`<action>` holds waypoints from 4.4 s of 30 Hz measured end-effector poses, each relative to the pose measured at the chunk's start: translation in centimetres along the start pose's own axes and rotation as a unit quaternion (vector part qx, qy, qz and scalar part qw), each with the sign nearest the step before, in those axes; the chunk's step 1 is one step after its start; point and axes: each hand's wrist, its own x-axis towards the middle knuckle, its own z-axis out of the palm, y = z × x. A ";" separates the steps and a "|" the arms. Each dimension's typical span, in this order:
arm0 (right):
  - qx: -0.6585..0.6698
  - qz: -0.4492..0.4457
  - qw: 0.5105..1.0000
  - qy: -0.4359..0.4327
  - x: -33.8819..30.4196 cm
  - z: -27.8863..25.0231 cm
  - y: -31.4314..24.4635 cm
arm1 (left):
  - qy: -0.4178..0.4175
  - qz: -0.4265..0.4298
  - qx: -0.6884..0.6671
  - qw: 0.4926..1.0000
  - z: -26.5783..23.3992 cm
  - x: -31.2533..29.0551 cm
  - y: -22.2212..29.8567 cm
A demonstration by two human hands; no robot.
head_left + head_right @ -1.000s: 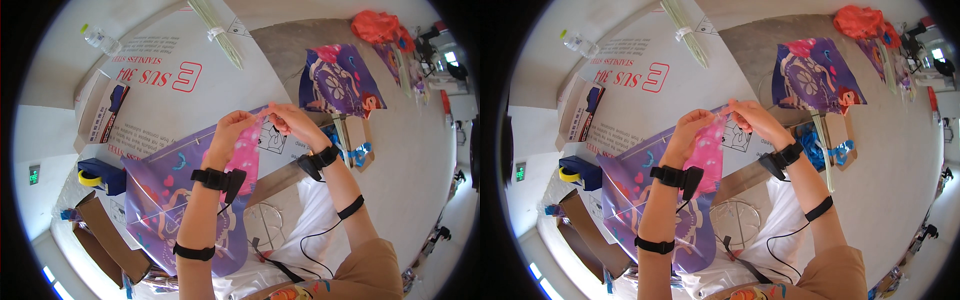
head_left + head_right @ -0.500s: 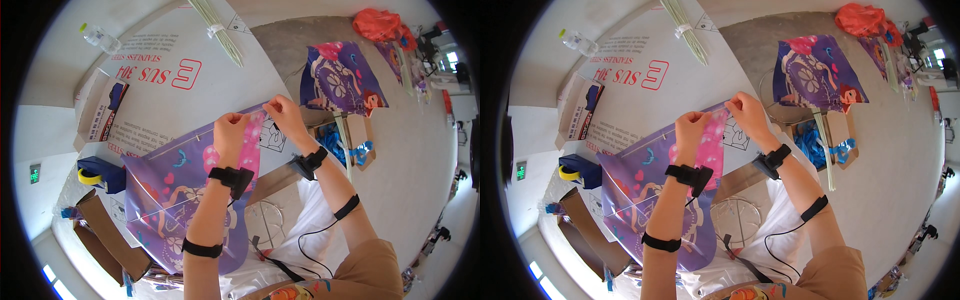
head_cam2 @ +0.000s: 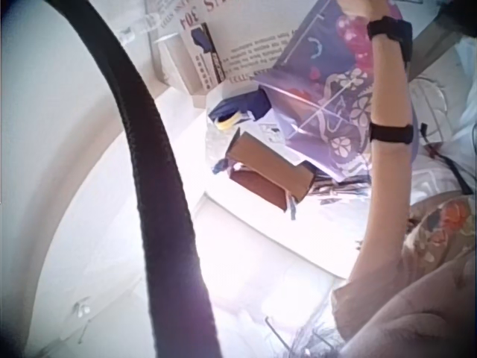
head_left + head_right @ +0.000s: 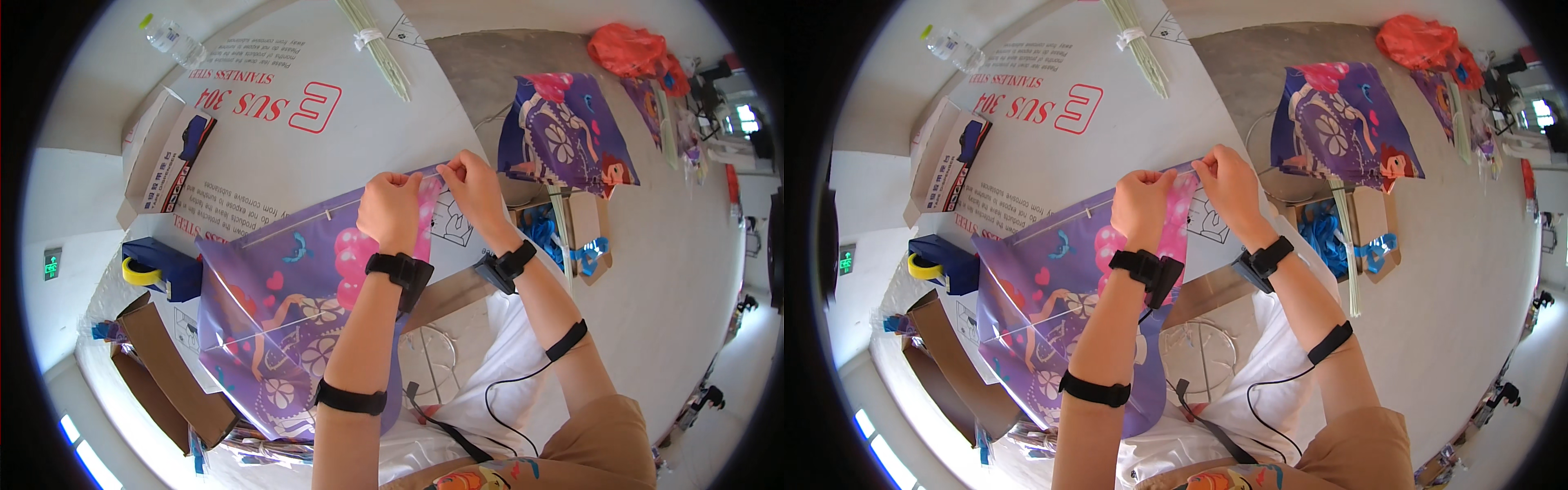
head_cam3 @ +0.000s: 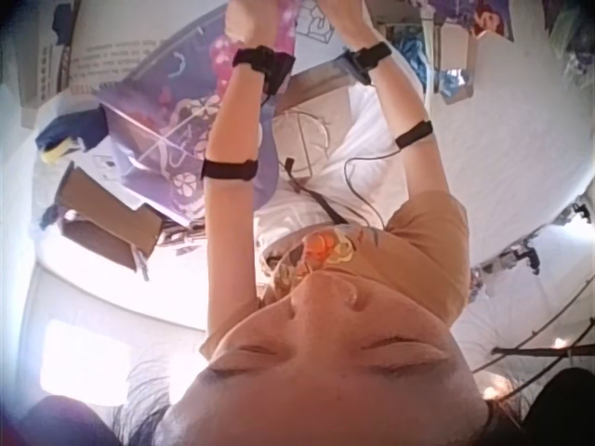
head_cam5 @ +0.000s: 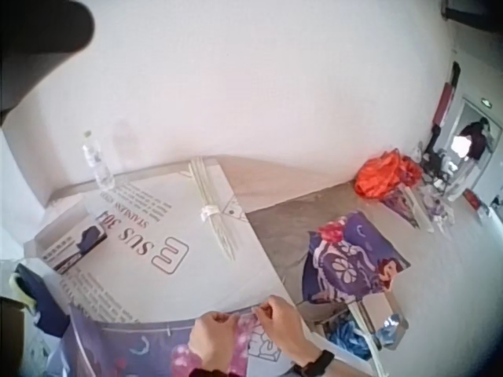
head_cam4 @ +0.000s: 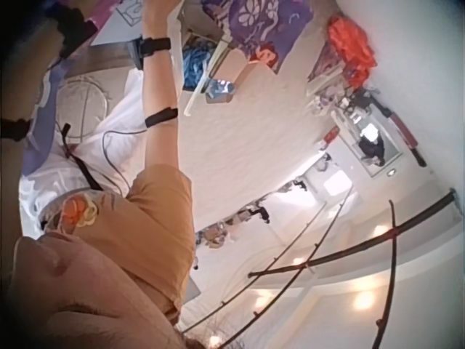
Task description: Assembling plastic kites by applying tape to secure the frames and plastic film.
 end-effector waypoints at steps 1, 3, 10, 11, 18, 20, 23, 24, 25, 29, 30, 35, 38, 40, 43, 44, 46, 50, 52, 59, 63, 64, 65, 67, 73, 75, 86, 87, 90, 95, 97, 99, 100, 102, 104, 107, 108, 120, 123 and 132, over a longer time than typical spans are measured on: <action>-0.009 -0.009 1.000 0.004 0.0 -0.1 0.1 | 0.004 0.006 0.005 1.000 0.2 0.0 0.0; -0.018 -0.018 1.000 0.007 -0.1 -0.1 0.2 | 0.006 0.008 0.005 1.000 0.4 0.0 -0.1; -0.019 -0.034 0.999 0.025 -0.2 0.6 0.2 | 0.033 0.006 0.024 0.999 0.5 0.0 -0.1; -0.017 -0.035 0.999 0.024 -0.2 0.7 0.1 | 0.035 0.005 0.025 0.999 0.5 0.0 -0.1; -0.060 -0.070 0.995 0.040 -0.2 0.8 0.6 | 0.037 0.015 0.029 0.999 0.7 -0.2 0.3; -0.068 -0.079 0.994 0.046 -0.4 1.1 0.6 | 0.042 0.020 0.035 0.998 0.7 -0.2 0.1; -0.085 -0.078 0.992 0.042 -0.3 0.6 0.5 | 0.047 0.025 0.044 0.998 1.2 -0.5 0.3; -0.096 -0.078 0.991 0.045 -0.3 0.7 0.4 | 0.055 0.035 0.042 0.997 1.3 -0.6 0.2; -0.107 -0.078 0.990 0.048 -0.4 0.8 0.3 | 0.064 0.044 0.039 0.996 1.4 -0.7 0.2; -0.120 -0.074 0.989 0.046 -0.5 1.2 -0.1 | 0.085 0.066 0.046 0.993 1.6 -0.8 -0.4; -0.127 -0.074 0.988 0.050 -0.6 1.1 -0.1 | 0.085 0.069 0.039 0.993 1.7 -0.8 -0.3; -0.125 -0.004 0.989 0.074 0.1 -0.3 0.5 | 0.086 0.080 0.038 0.992 2.2 -0.8 -0.4; -0.099 0.016 0.994 0.037 0.2 -0.5 1.0 | 0.095 0.066 0.031 0.993 1.9 -0.5 -0.4; -0.046 0.023 0.998 0.042 0.4 -0.6 1.1 | 0.103 0.053 0.011 0.993 1.0 0.1 -0.5; 0.029 -0.025 0.999 0.036 0.4 -0.8 0.9 | 0.054 0.071 -0.001 0.996 0.7 0.0 -1.1; 0.030 -0.026 0.999 0.038 0.3 -0.6 0.8 | 0.056 0.072 -0.001 0.996 0.8 0.0 -1.4; 0.359 0.086 0.924 -0.096 -0.2 -0.3 -0.5 | 0.068 0.116 -0.022 0.991 1.0 -0.2 -2.1; 0.459 0.162 0.860 -0.154 0.1 0.1 0.3 | 0.066 0.149 -0.041 0.986 1.3 -0.2 -2.6; 0.373 0.117 0.920 -0.014 0.6 -0.6 1.7 | 0.047 0.159 -0.059 0.984 1.1 -0.3 -2.6; 0.370 0.070 0.906 -0.194 -0.6 2.1 -2.5 | -0.019 0.192 -0.043 0.980 -1.9 -1.2 -5.5; 0.418 0.150 0.872 -0.205 0.0 1.5 -0.7 | -0.130 0.289 0.005 0.948 -9.3 -6.4 -7.8; 0.419 0.145 0.877 -0.183 0.0 1.0 -0.7 | -0.139 0.274 0.009 0.952 -12.1 -7.8 -8.2; 0.398 0.087 0.902 -0.142 0.0 0.5 -0.8 | -0.147 0.257 0.014 0.955 -14.7 -8.7 -9.3; 0.458 0.101 0.874 -0.126 -0.2 0.1 -0.4 | -0.089 0.219 -0.006 0.972 -18.9 -9.8 -12.9; 0.469 0.137 0.873 0.011 0.3 -0.9 2.9 | 0.139 0.169 -0.009 0.976 -23.3 -7.7 -25.8; 0.287 0.126 0.938 0.148 0.4 -1.3 3.8 | 0.182 0.141 -0.030 0.973 -22.4 -6.6 -28.7; 0.256 0.338 0.906 0.012 1.6 -4.9 8.4 | 0.267 0.050 -0.038 0.962 -18.7 -2.3 -28.5; 0.253 0.339 0.906 0.015 1.8 -5.1 8.7 | 0.262 0.050 -0.040 0.963 -18.2 -2.0 -28.2; 0.296 0.327 0.897 0.015 2.2 -4.2 9.6 | 0.315 0.048 -0.015 0.948 -17.7 -1.7 -27.8; 0.309 0.229 0.922 0.048 2.8 -3.0 13.0 | 0.394 0.096 0.074 0.911 -17.2 -1.7 -27.7; 0.381 0.206 0.901 0.025 3.4 -5.1 15.5 | 0.360 0.058 0.047 0.930 -15.9 -1.4 -26.2; 0.438 0.279 0.855 -0.014 2.0 -2.8 13.2 | 0.389 0.088 0.071 0.914 -17.1 -1.8 -28.2; 0.435 0.301 0.849 0.005 2.5 -3.7 13.7 | 0.393 0.099 0.064 0.912 -16.9 -1.7 -27.7; 0.435 0.295 0.850 0.027 3.0 -5.0 14.2 | 0.386 0.098 0.047 0.916 -16.6 -1.6 -27.2; 0.409 0.326 0.843 0.124 3.0 -4.9 13.8 | 0.389 0.093 0.047 0.915 -16.7 -1.6 -27.6; 0.160 0.153 0.925 0.310 4.6 -6.2 11.8 | 0.394 0.111 0.035 0.912 -16.2 -0.9 -26.7; 0.166 0.161 0.928 0.292 1.1 -4.5 9.0 | 0.402 0.116 0.058 0.906 -17.0 -1.4 -27.5; 0.115 -0.214 0.915 -0.322 -5.2 27.1 -31.6 | 0.385 0.107 -0.007 0.917 -17.4 -1.6 -27.4; 0.048 -0.148 0.917 -0.368 -5.1 29.0 -32.2 | 0.380 0.108 -0.025 0.918 -17.6 -1.9 -27.3; 0.133 0.064 0.919 -0.365 -5.7 29.3 -33.5 | 0.372 0.100 -0.025 0.923 -18.4 -1.9 -27.4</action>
